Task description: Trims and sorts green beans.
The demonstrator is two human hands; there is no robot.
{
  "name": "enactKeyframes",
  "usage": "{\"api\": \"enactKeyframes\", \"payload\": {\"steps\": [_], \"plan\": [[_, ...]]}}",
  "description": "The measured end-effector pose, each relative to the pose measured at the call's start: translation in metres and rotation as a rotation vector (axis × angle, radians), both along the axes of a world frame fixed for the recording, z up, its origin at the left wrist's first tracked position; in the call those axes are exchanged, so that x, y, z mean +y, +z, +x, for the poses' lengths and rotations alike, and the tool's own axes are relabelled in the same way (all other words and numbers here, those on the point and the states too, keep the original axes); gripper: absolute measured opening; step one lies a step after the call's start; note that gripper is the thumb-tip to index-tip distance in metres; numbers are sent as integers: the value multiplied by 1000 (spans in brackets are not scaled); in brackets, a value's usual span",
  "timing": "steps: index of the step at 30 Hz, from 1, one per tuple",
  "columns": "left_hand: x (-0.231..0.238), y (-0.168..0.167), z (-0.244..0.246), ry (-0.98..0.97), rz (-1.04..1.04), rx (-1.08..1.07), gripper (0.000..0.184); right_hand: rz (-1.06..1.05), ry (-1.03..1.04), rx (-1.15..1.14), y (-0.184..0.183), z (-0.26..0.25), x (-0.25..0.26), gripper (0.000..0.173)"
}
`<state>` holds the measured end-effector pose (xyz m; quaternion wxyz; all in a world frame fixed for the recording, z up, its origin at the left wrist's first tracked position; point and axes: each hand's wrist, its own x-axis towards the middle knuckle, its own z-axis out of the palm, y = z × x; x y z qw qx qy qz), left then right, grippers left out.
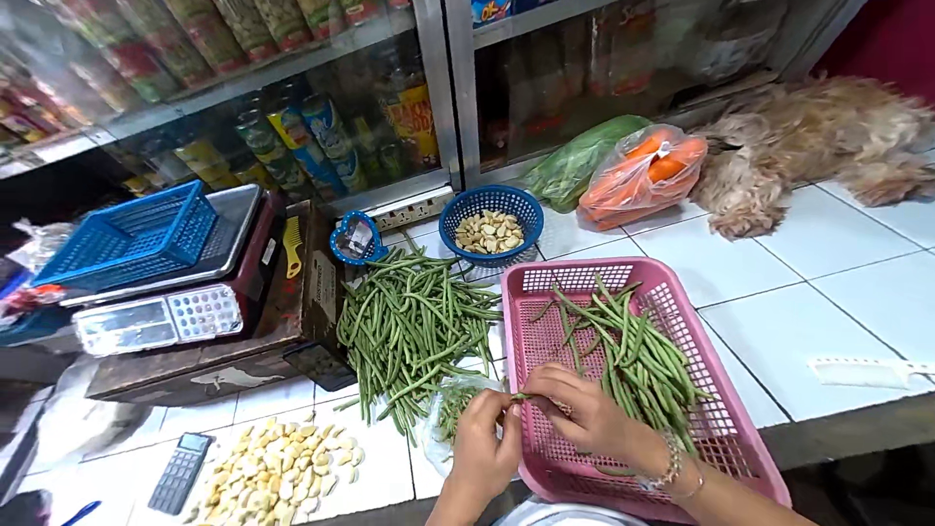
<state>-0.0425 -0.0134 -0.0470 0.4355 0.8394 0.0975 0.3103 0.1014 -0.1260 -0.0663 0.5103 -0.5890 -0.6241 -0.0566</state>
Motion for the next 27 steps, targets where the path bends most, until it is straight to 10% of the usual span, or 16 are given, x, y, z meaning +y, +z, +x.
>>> {"api": "enactKeyframes", "payload": {"steps": [17,23,27], "plan": [[-14,-3,0,105,-9,-63,21,14,-260,-99,10,-36,-1,15],[-22,-1,-1,42,-477,-168,21,39,-104,369,22,-42,-3,11],[-17,-9,-1,53,-392,-137,21,143,-35,784,36,-31,-9,9]]}}
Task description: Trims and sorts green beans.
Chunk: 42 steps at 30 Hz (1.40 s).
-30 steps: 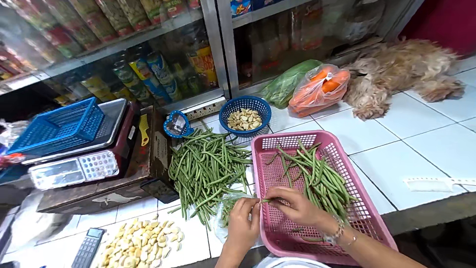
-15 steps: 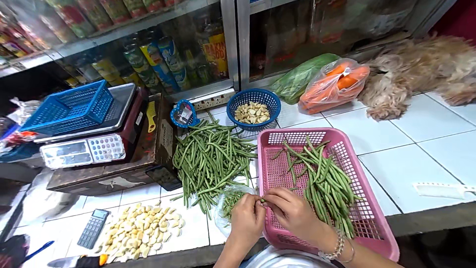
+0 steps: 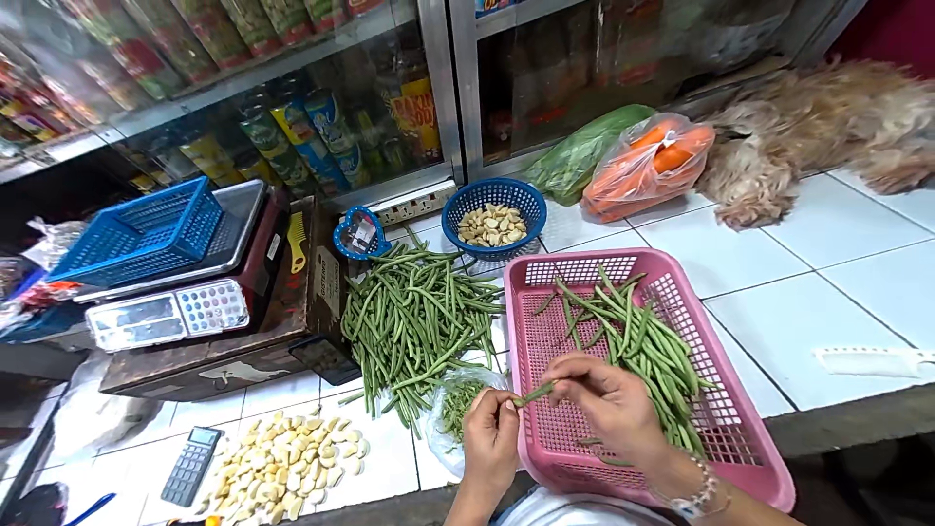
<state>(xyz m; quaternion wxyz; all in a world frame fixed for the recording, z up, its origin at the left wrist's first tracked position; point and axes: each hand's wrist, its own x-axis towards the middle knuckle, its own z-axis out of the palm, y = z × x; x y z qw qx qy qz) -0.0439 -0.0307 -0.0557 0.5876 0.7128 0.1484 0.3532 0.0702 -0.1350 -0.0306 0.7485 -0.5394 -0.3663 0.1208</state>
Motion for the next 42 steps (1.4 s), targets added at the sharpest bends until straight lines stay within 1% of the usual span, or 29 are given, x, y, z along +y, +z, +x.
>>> {"api": "enactKeyframes", "payload": {"steps": [2,3,4,6,8,9,10,11,14,16,17,19,21,23,24,26,28,30,32,35,38,40,42], "plan": [[8,-11,-2,67,126,161,22,94,-51,85,8,18,-5,10],[13,-16,-4,101,191,304,23,133,-77,126,13,26,-8,10],[19,-19,-5,116,229,473,23,165,-91,164,16,32,-11,10],[30,-24,-6,102,240,857,26,202,-103,251,19,41,-17,14],[41,-25,-3,26,236,1249,34,217,-109,350,19,44,-20,19],[45,-26,-3,-17,234,1359,38,219,-114,385,18,44,-21,21],[45,-25,-5,-39,237,1359,42,216,-120,411,17,44,-22,23],[42,-22,-10,-30,240,1244,43,211,-126,432,15,44,-21,25],[21,-19,-22,43,252,577,35,184,-137,499,13,41,-17,32],[13,-20,-19,51,300,241,30,188,-120,554,15,38,-13,35],[12,-22,-16,62,338,128,26,198,-106,579,16,38,-10,36],[11,-23,-12,94,374,8,18,209,-93,613,18,37,-7,38],[12,-20,-11,102,370,-46,16,185,-106,628,20,36,-6,37],[14,-16,-10,103,394,-78,17,61,-98,588,22,31,-6,29],[14,-14,-10,108,423,-88,17,-25,-55,567,21,26,-6,25],[13,-12,-8,120,486,-102,16,-180,65,559,19,9,-4,24],[10,-12,-6,100,490,-121,16,-271,152,596,16,-8,1,20],[7,-10,-6,34,398,-130,19,-279,178,630,14,-16,5,21],[2,-7,-10,-21,236,-115,23,-239,178,590,12,-17,7,24],[-2,-2,-15,-36,63,-62,23,-159,221,418,2,-16,8,24],[-1,0,-18,-14,67,-7,19,-112,225,144,-9,-18,9,19],[1,-1,-19,-38,66,16,18,-122,223,-42,-15,-14,7,10],[1,-3,-18,-78,43,34,17,-155,238,-165,-17,-6,2,6]]}}
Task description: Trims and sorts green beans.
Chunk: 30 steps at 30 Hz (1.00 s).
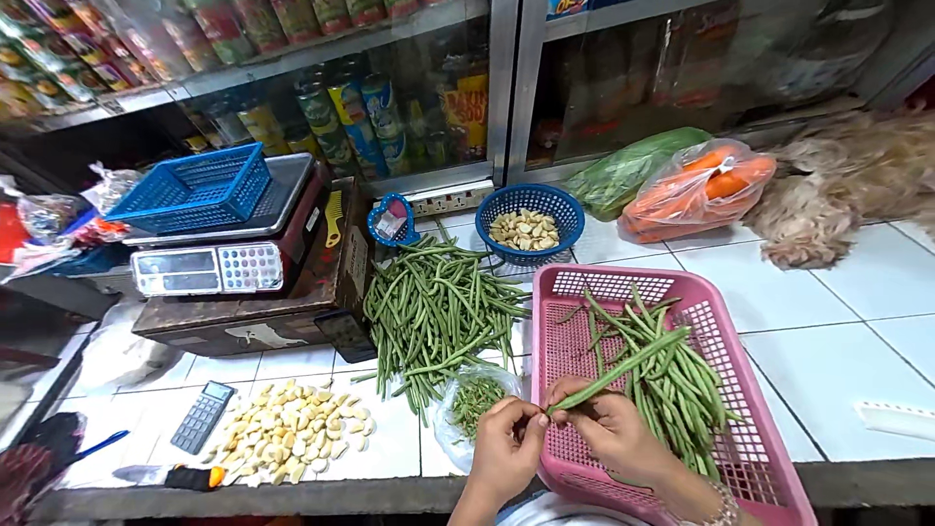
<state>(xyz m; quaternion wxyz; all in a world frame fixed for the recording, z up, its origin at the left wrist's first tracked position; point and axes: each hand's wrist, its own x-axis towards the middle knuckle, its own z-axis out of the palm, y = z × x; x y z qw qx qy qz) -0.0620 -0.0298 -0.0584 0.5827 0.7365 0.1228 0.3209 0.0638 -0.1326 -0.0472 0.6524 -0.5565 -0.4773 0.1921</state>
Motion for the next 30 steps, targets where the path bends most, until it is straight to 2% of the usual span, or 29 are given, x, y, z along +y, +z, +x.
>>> {"api": "enactKeyframes", "payload": {"steps": [2,5,9,12,14,16,18,19,20,22,23,24,25,26,27,30], "plan": [[0,0,1,-10,0,43,16,-19,8,-154,-1,7,-3,8],[-3,3,4,24,33,174,15,-35,-31,-511,-3,11,-4,12],[-7,8,0,63,40,199,17,-133,-175,-669,-7,10,-3,13],[-3,18,-15,7,-33,-57,18,-323,-174,-671,-6,15,-9,11],[-1,35,-33,-51,-33,-239,23,-430,-170,-653,-12,24,-16,11],[-1,50,-50,-90,-47,-442,19,-533,-217,-638,-19,37,-23,12],[1,52,-59,-65,-26,-601,20,-675,-290,-552,-19,49,-31,16],[4,45,-59,-4,26,-595,20,-724,-339,-507,-20,55,-35,17],[8,32,-57,97,104,-506,19,-775,-380,-453,-20,61,-38,19],[17,-7,-47,300,247,-78,19,-828,-430,-358,-20,67,-45,21],[19,-21,-42,318,250,270,19,-837,-431,-321,-20,67,-47,21],[22,-27,-35,227,178,658,25,-838,-411,-282,-19,66,-48,22],[24,-35,-26,175,113,866,30,-832,-368,-241,-17,62,-49,23],[20,-41,-22,184,99,901,31,-813,-315,-192,-14,56,-49,24],[14,-41,-20,203,105,842,31,-790,-249,-147,-12,47,-49,25],[-5,-23,-13,103,27,549,35,-654,2,-84,-10,13,-46,22]]}}
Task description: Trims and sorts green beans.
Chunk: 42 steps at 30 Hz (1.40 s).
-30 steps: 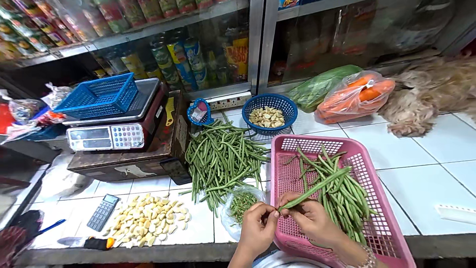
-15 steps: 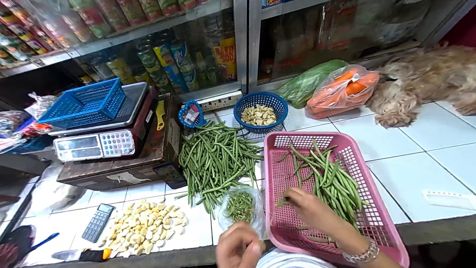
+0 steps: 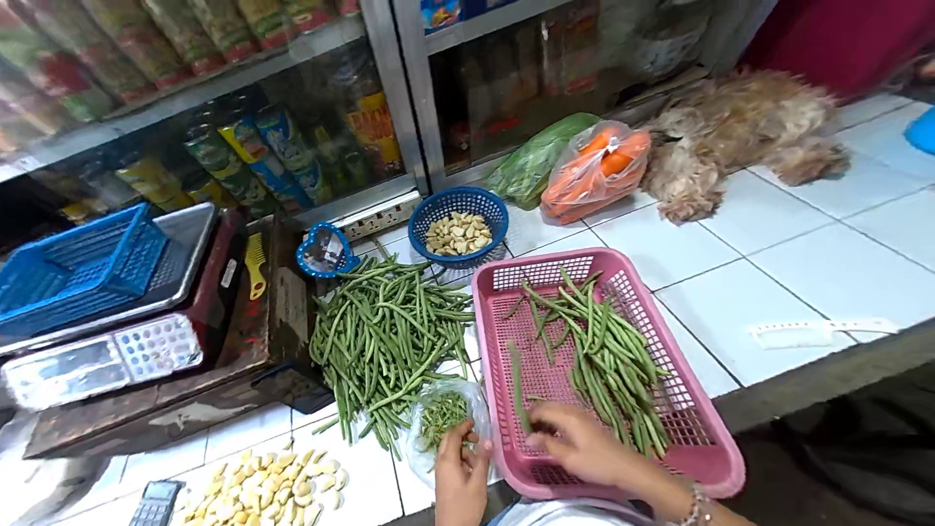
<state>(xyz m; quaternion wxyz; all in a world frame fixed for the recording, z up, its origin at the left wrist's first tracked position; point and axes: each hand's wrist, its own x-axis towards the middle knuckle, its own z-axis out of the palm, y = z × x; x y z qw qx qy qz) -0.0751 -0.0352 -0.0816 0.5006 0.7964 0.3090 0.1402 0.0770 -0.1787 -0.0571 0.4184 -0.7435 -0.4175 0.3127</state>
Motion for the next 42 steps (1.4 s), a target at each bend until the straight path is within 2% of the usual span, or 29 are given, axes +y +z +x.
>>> {"api": "enactKeyframes", "payload": {"steps": [2,4,5,9,12,14,16,17,19,20,22,25,27,31,33,35,39,42], "plan": [[-9,0,6,-92,117,-281,31,125,155,14,-7,-14,7,19],[-8,-4,15,-150,380,-540,23,198,194,-5,-10,-16,14,18],[-3,-2,19,-181,501,-593,23,207,195,-9,-8,-13,17,19],[7,22,32,-278,793,-533,28,295,143,-75,12,-5,22,18],[7,31,40,-224,905,-554,26,276,126,-101,24,-2,31,18],[15,27,46,-183,965,-586,21,188,107,-85,28,-1,38,20],[42,23,54,-111,1025,-528,17,-6,114,-48,33,10,47,24],[62,26,58,-46,1028,-414,20,-106,110,-59,33,21,54,28],[99,38,59,74,892,-112,39,-266,44,-93,23,48,65,31],[112,41,57,131,837,-51,46,-324,-9,-131,10,65,69,31],[115,42,49,179,838,-80,43,-425,-88,-202,-23,103,71,37],[88,30,33,2,746,-74,31,-499,-83,-296,-70,140,60,40],[75,8,24,-77,730,-99,26,-517,-18,-350,-82,146,55,37],[59,-25,10,-51,657,-171,22,-489,49,-395,-87,147,53,32],[51,-25,9,-50,632,-176,22,-430,69,-435,-91,146,51,30],[45,-20,10,-66,617,-194,21,-281,51,-441,-89,134,50,27],[33,-4,19,-45,590,-282,19,113,10,-481,-53,83,57,19],[23,4,30,-17,457,-273,22,374,-16,-614,-38,46,61,15]]}}
